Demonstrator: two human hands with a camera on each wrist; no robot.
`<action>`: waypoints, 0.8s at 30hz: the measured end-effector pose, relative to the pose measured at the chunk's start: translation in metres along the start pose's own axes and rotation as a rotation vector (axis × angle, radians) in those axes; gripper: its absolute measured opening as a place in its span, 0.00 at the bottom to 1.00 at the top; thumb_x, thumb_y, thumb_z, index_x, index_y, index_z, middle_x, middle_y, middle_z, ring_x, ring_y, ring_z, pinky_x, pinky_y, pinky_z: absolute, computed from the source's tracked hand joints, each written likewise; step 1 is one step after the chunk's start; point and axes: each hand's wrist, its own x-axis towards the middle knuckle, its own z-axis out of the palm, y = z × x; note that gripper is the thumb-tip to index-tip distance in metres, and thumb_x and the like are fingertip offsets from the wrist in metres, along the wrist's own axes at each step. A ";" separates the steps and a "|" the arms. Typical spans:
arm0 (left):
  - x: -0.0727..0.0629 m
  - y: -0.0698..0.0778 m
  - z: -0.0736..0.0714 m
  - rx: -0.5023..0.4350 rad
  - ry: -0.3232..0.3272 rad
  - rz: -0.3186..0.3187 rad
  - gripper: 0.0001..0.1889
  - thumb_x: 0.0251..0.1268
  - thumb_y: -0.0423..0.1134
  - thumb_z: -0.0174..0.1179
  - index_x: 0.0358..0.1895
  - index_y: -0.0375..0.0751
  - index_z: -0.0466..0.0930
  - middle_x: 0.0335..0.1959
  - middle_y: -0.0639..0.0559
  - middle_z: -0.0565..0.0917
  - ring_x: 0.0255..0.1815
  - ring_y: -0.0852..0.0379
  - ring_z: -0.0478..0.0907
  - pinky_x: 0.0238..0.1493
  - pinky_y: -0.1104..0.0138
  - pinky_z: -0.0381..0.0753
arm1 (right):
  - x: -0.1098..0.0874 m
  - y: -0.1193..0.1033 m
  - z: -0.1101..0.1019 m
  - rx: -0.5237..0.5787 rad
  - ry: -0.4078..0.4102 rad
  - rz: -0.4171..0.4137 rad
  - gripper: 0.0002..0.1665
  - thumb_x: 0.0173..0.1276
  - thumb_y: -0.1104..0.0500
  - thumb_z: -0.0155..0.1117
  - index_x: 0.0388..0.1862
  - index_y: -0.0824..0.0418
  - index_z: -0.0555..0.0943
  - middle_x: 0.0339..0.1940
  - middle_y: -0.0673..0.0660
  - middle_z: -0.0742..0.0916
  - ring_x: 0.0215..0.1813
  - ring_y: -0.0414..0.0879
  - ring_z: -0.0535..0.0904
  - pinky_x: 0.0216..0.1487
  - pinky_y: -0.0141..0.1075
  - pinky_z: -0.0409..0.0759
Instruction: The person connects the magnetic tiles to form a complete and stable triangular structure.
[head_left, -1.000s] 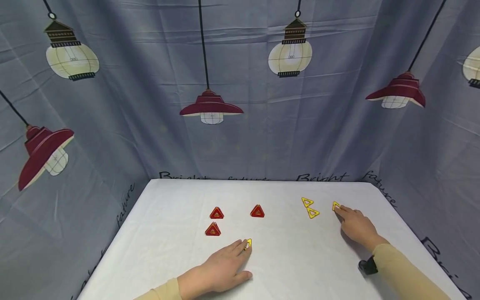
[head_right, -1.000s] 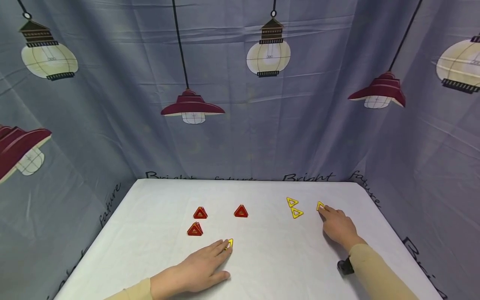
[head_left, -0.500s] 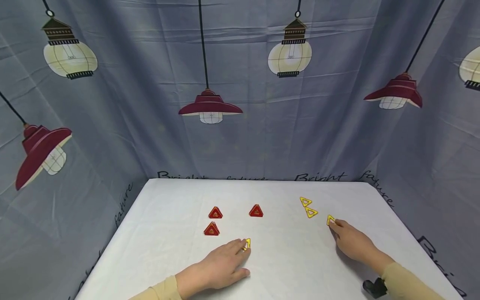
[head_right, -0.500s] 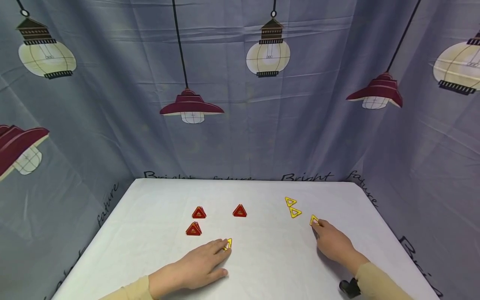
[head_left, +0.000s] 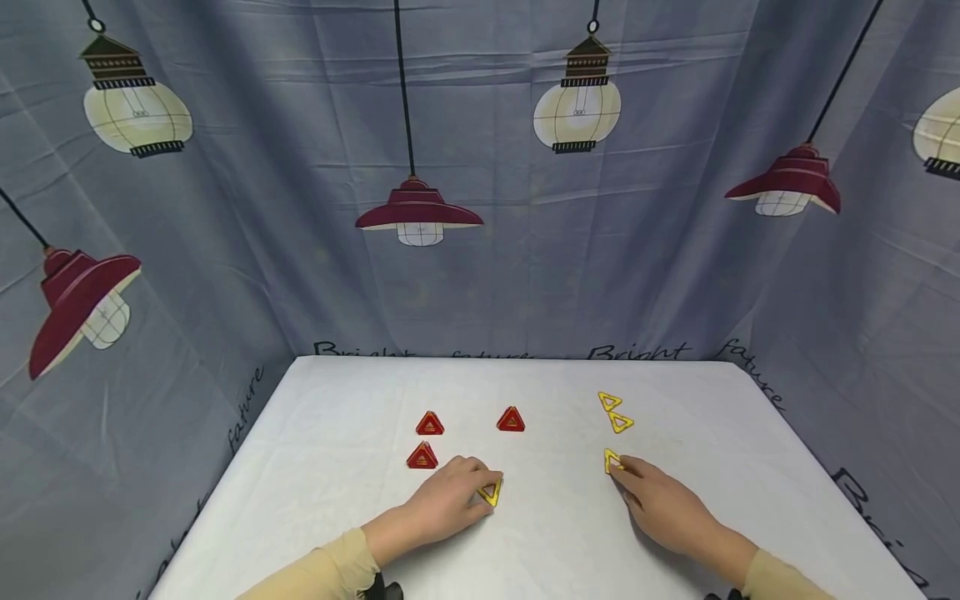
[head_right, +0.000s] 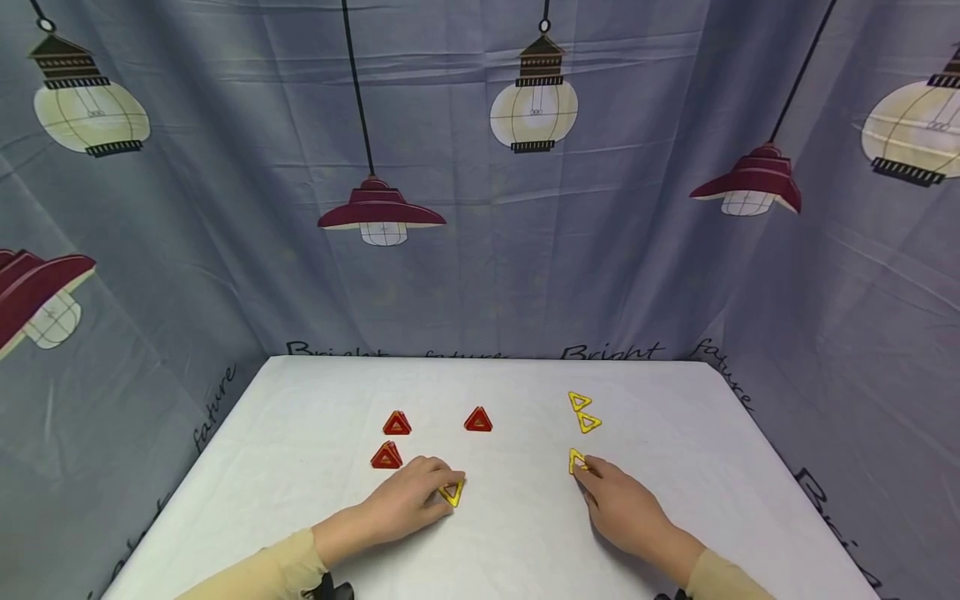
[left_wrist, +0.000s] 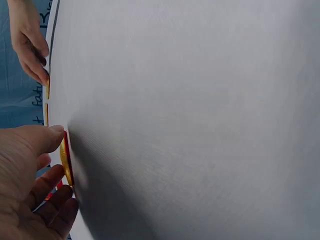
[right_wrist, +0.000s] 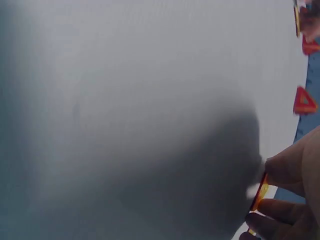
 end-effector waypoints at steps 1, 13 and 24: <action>0.002 -0.001 0.001 -0.007 0.010 -0.014 0.22 0.67 0.43 0.69 0.63 0.49 0.82 0.53 0.58 0.81 0.53 0.59 0.75 0.56 0.65 0.77 | 0.001 -0.003 0.001 0.003 0.007 -0.011 0.25 0.75 0.59 0.63 0.69 0.60 0.79 0.69 0.63 0.78 0.69 0.62 0.74 0.65 0.59 0.73; 0.011 -0.003 0.011 -0.008 0.114 -0.097 0.16 0.63 0.46 0.72 0.53 0.49 0.88 0.49 0.56 0.81 0.49 0.57 0.74 0.52 0.62 0.76 | 0.005 -0.034 0.009 0.011 0.007 -0.167 0.24 0.75 0.59 0.64 0.69 0.54 0.81 0.69 0.55 0.78 0.70 0.53 0.73 0.66 0.51 0.74; 0.024 0.009 0.018 -0.147 0.025 -0.165 0.17 0.63 0.49 0.72 0.50 0.46 0.85 0.66 0.47 0.77 0.71 0.49 0.69 0.69 0.57 0.70 | 0.009 -0.052 0.012 0.056 0.008 -0.288 0.24 0.72 0.56 0.67 0.67 0.52 0.82 0.66 0.52 0.79 0.66 0.49 0.75 0.64 0.51 0.75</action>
